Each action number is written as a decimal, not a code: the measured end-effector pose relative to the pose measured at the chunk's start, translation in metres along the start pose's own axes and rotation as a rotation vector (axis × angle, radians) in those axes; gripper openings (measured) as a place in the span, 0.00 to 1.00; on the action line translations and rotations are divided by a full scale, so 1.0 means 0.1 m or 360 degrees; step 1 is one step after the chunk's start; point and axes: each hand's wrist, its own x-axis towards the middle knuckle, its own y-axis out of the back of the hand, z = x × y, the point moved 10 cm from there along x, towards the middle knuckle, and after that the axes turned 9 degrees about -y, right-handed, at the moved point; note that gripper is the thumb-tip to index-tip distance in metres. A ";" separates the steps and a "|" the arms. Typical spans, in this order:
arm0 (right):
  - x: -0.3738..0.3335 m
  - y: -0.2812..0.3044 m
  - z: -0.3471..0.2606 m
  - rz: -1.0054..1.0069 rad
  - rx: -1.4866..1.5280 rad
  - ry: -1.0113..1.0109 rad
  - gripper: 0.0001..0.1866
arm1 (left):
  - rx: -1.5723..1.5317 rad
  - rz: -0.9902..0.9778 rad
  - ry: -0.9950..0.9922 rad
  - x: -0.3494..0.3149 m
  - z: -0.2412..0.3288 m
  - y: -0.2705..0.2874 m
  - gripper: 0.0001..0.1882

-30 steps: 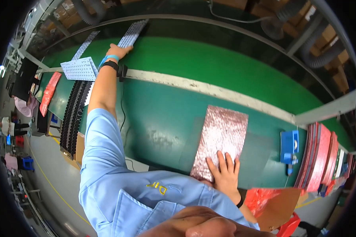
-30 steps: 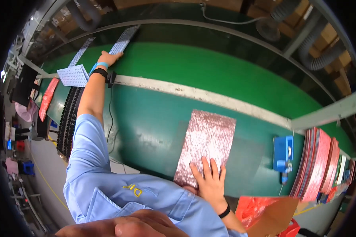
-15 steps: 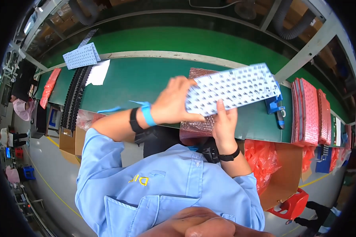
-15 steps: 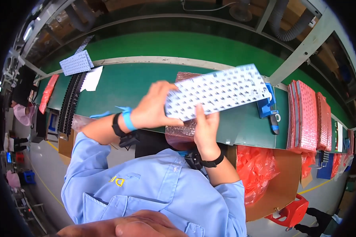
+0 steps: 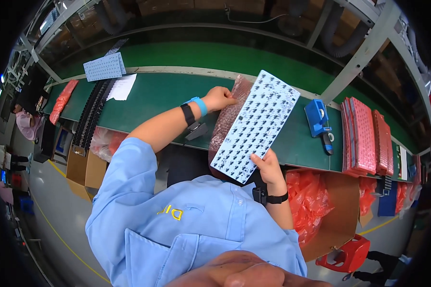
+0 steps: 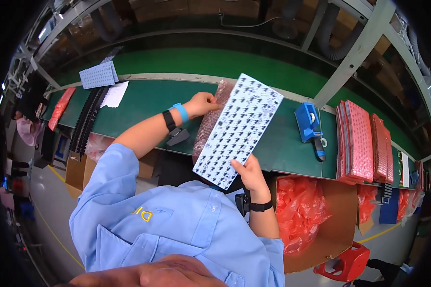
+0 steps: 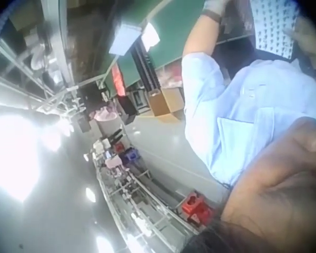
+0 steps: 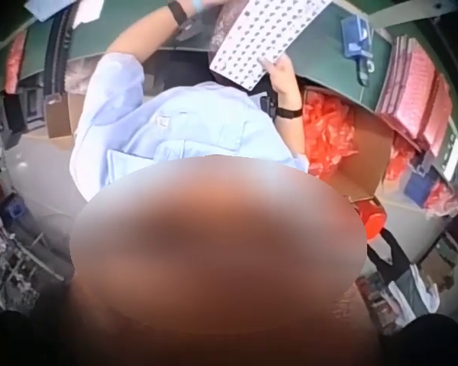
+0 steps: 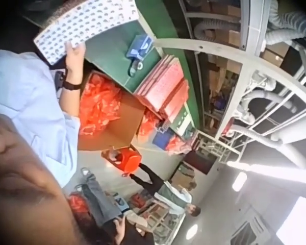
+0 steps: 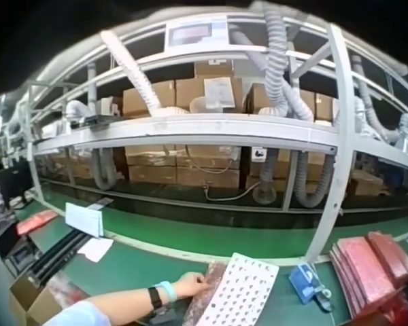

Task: Packing flat electronic components into pink anti-static bubble wrap sleeves at a factory workstation.

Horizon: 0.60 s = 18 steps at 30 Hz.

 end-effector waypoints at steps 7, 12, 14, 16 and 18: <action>0.01 -0.26 -0.05 -0.0311 -0.0090 -0.0057 0.20 | -0.1966 -0.0002 -0.0286 -0.76 1.12 0.02 0.18; 0.02 -0.35 0.02 -0.0475 -0.0208 -0.0159 0.18 | -0.2362 -0.0183 -0.0449 -1.10 1.15 0.12 0.23; 0.02 -0.38 0.01 -0.0480 -0.0230 -0.0163 0.17 | -0.2354 -0.0196 -0.0497 -1.18 1.16 0.16 0.24; 0.03 -0.39 -0.01 -0.0461 -0.0247 -0.0165 0.17 | -0.2330 -0.0256 -0.0567 -1.24 1.20 0.18 0.27; 0.04 -0.42 -0.04 -0.0468 -0.0279 -0.0167 0.17 | -0.2290 -0.0188 -0.0547 -1.25 1.16 0.16 0.28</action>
